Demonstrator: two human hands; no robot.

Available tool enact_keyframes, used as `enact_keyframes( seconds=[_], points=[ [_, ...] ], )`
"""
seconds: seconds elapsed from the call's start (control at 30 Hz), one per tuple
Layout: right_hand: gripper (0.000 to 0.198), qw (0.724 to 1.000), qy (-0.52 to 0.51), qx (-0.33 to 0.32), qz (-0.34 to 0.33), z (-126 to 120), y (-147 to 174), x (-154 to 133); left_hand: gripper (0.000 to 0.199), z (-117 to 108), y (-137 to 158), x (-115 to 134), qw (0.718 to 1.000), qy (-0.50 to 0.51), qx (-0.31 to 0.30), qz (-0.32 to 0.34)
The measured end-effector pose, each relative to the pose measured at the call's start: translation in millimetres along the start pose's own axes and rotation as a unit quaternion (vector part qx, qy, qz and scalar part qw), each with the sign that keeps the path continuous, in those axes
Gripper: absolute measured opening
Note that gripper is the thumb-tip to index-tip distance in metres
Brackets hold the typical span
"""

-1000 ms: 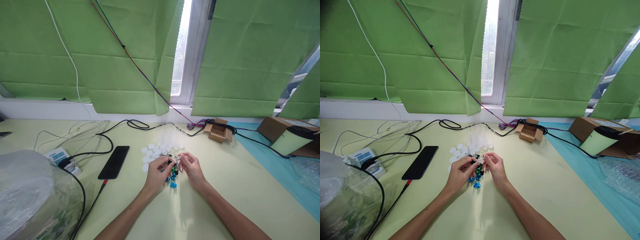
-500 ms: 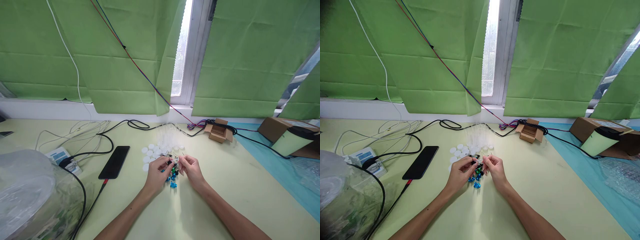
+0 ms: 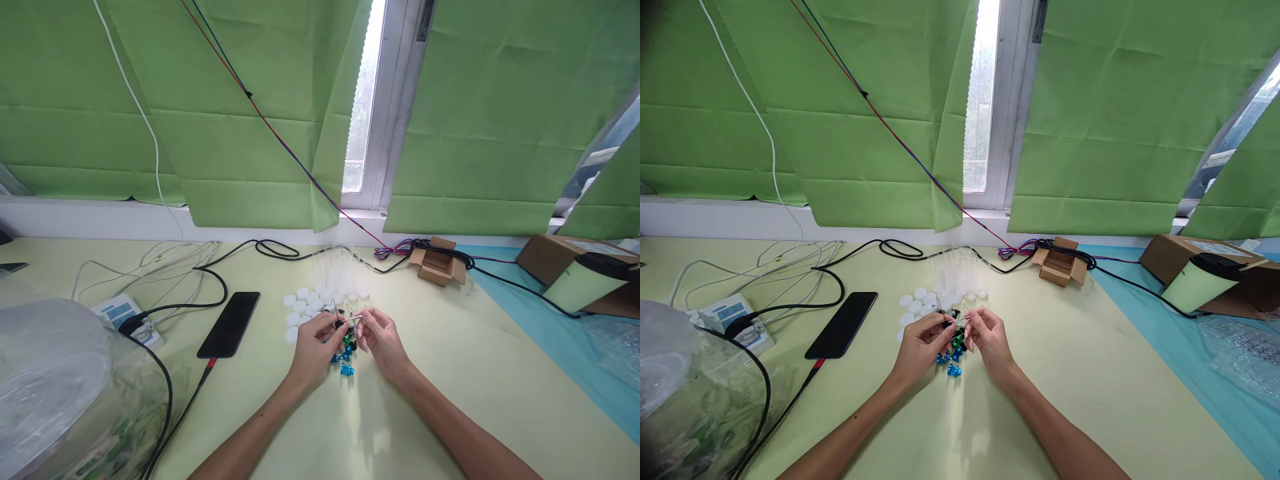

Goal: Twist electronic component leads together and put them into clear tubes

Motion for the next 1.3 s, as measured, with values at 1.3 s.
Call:
enact_keyframes(
  seconds=[1.3],
  points=[
    [0.035, 0.999, -0.046, -0.004, -0.003, -4, -2, 4, 0.022, 2, 2, 15, 0.997, -0.073, -0.012, 0.038]
  ],
)
Point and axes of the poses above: each hand's wrist, its own y-axis away from the middle knuckle, its own z-axis out of the palm, x = y × z, the point moved 8 cm from there along -y, towards the middle knuckle, and after that the axes turned 15 degrees about -x, right-handed, at the moved point
